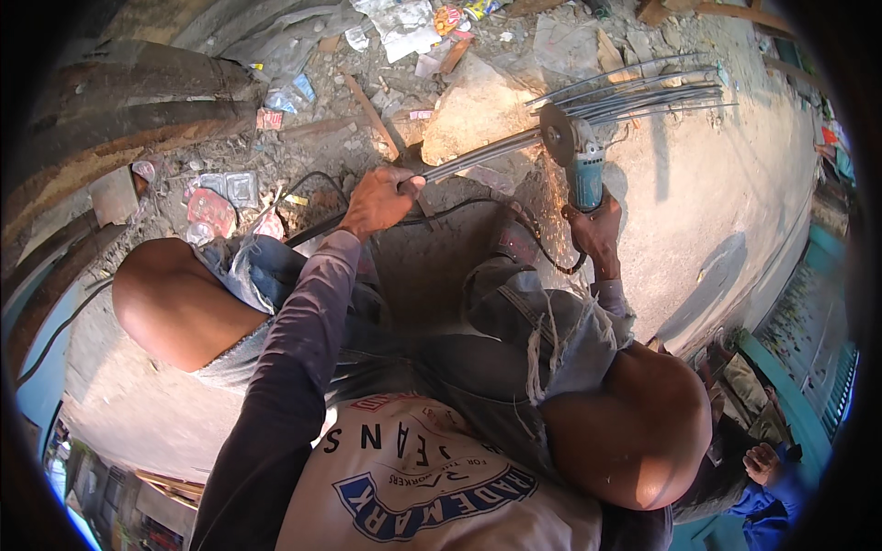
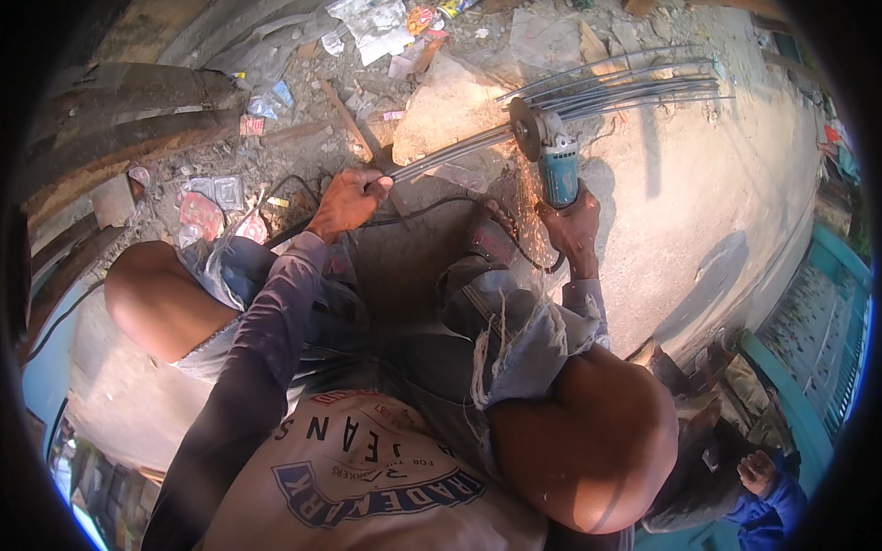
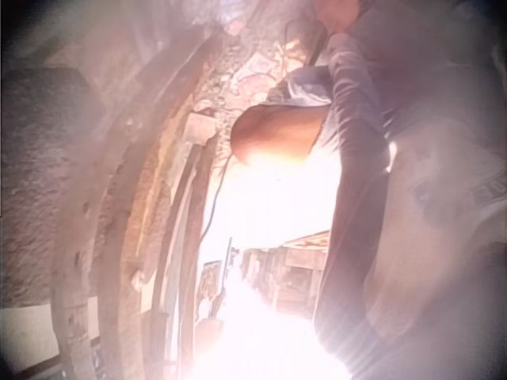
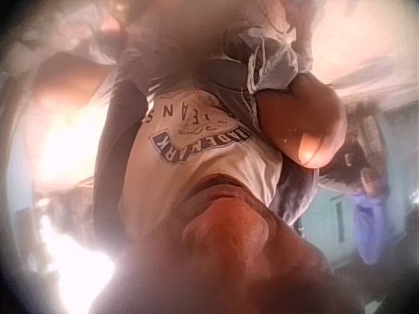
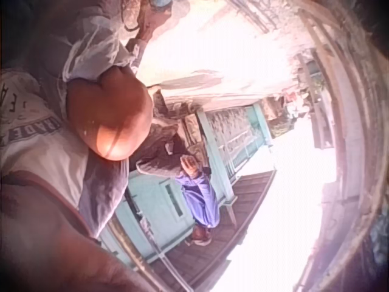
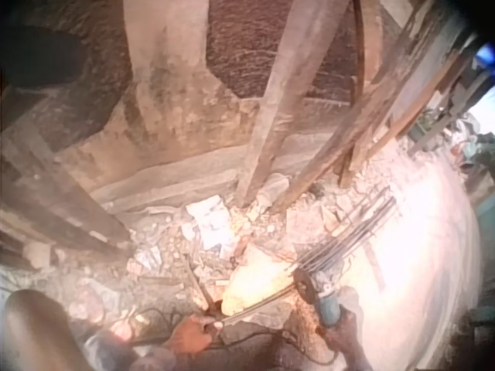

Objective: The person uses an angle grinder to cut several metal rods while sitting on the ground. They hold the rods with one hand and operate the grinder with the other, producing sparks. A second person assists by holding the rods and later carrying the cut pieces away.

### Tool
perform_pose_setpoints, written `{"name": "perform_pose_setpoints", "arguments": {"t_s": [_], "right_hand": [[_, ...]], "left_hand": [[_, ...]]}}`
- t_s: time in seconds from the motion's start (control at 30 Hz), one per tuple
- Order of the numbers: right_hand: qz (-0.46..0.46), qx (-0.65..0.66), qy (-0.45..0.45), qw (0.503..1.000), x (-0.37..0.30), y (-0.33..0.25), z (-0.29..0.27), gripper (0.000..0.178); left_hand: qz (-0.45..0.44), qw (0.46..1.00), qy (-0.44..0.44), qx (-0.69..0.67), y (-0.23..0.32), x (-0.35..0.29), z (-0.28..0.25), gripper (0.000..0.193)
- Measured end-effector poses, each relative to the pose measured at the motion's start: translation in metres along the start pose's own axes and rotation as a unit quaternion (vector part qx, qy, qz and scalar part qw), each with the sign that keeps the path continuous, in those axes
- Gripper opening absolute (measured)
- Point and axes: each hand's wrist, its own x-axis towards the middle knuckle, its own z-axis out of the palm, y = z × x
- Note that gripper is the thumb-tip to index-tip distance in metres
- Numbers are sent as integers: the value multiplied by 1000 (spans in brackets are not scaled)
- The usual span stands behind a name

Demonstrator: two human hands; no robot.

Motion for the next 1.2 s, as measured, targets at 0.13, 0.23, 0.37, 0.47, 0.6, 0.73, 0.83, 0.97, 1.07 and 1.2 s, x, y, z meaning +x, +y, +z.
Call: {"name": "perform_pose_setpoints", "arguments": {"t_s": [0.13, 0.23, 0.37, 0.47, 0.6, 0.73, 0.83, 0.97, 1.07, 1.2], "right_hand": [[7, -26, 1, 1000, -1, -13, -2, 53], [13, -7, -5, 1000, -1, -9, -3, 52], [20, 38, -9, 999, -2, -8, -2, 51], [25, 8, -7, 1000, -1, -13, -3, 50], [23, 9, -4, 1000, -3, -11, -3, 47], [23, 61, 7, 998, -6, -8, 1, 44], [51, 75, 3, 996, -9, -14, 0, 41], [45, 29, 13, 998, -8, -19, -2, 41], [58, -17, 4, 998, -9, -18, -3, 43], [79, 4, -3, 997, -17, -18, -2, 45]], "left_hand": [[-5, 1000, -5, -7, 0, 0, -1, 37], [-4, 1000, -1, -13, 0, 0, 0, 36], [-7, 1000, -11, -11, 1, 1, -1, 36], [23, 999, 25, -15, -6, 1, 5, 31], [-15, 1000, -3, -7, -1, 2, 1, 35], [-3, 1000, 5, -18, -1, 2, 1, 34], [0, 1000, 10, -26, 0, 1, 0, 33], [3, 1000, 13, -23, -1, 1, 1, 33], [6, 1000, 6, -30, 0, 2, -2, 34], [7, 1000, 0, -29, -1, 3, -2, 34]]}}
